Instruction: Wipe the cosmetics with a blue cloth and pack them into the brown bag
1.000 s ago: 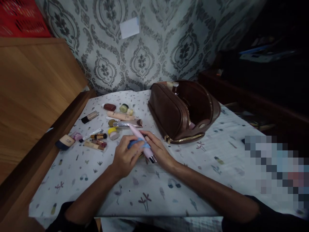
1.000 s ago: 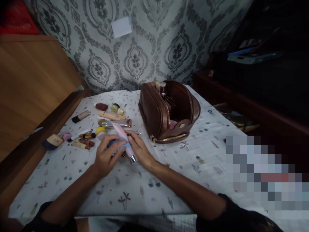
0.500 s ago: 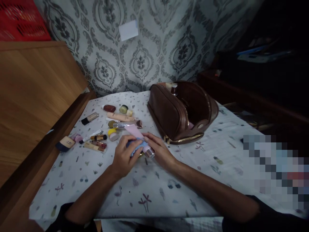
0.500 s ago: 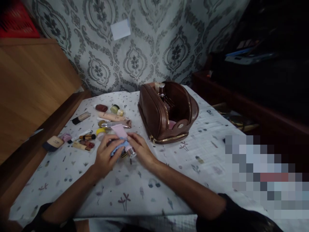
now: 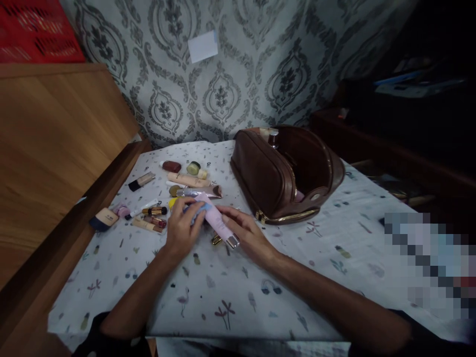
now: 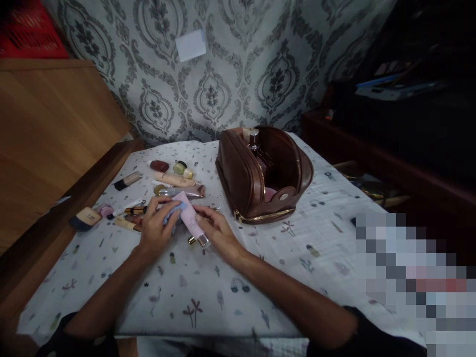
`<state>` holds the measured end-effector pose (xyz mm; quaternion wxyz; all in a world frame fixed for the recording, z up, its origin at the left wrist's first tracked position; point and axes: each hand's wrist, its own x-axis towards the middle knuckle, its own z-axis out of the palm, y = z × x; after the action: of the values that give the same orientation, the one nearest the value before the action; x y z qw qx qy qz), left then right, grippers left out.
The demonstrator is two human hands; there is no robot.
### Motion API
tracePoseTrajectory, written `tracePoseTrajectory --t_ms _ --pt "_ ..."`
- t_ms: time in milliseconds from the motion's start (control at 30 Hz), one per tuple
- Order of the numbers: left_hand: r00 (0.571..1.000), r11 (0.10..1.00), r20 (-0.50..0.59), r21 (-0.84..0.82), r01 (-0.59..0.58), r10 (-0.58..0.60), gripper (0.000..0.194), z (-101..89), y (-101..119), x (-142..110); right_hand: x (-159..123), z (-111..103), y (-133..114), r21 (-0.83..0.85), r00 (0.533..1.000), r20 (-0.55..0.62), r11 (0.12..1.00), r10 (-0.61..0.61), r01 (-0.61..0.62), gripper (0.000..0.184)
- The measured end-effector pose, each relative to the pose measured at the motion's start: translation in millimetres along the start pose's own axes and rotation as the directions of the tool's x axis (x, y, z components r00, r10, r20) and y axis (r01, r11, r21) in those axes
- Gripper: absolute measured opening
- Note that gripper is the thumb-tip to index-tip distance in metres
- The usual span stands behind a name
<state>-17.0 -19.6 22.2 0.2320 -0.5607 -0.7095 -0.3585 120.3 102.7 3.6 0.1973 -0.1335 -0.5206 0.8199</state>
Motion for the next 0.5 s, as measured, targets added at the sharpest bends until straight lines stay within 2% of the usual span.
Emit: tracePoseTrajectory --t_ms 67,167,267,367,433,500 --pt "0.997 0.997 0.009 -0.012 0.079 -0.079 0.021 -0.5 -7.9 2.4 -1.7 2.9 -3.2 0.029 0.999 -0.027 0.999 0.037 -0.036 0.048" --pt "0.994 0.992 0.032 -0.061 0.108 -0.106 0.02 0.8 -6.8 2.5 -2.8 6.6 -9.7 0.087 0.995 0.012 0.991 0.097 -0.098 0.044" --pt "0.999 0.993 0.018 -0.113 0.035 -0.033 0.02 3.1 5.6 -1.2 -2.2 7.4 -14.1 0.192 0.99 0.024 0.971 0.138 -0.14 0.04" --pt "0.998 0.984 0.034 -0.171 -0.05 0.057 0.027 2.2 22.5 -5.5 -1.0 5.2 -13.2 0.256 0.984 0.012 0.951 0.177 -0.174 0.05" --pt "0.989 0.972 0.068 -0.203 -0.118 0.134 0.032 -0.3 33.7 -7.2 0.0 2.9 -10.1 0.179 0.99 -0.006 0.974 0.141 -0.138 0.053" --pt "0.968 0.949 0.084 -0.232 -0.213 0.237 0.037 -2.9 42.9 -7.8 1.1 0.3 -6.4 0.011 0.998 -0.059 1.0 0.02 -0.019 0.051"
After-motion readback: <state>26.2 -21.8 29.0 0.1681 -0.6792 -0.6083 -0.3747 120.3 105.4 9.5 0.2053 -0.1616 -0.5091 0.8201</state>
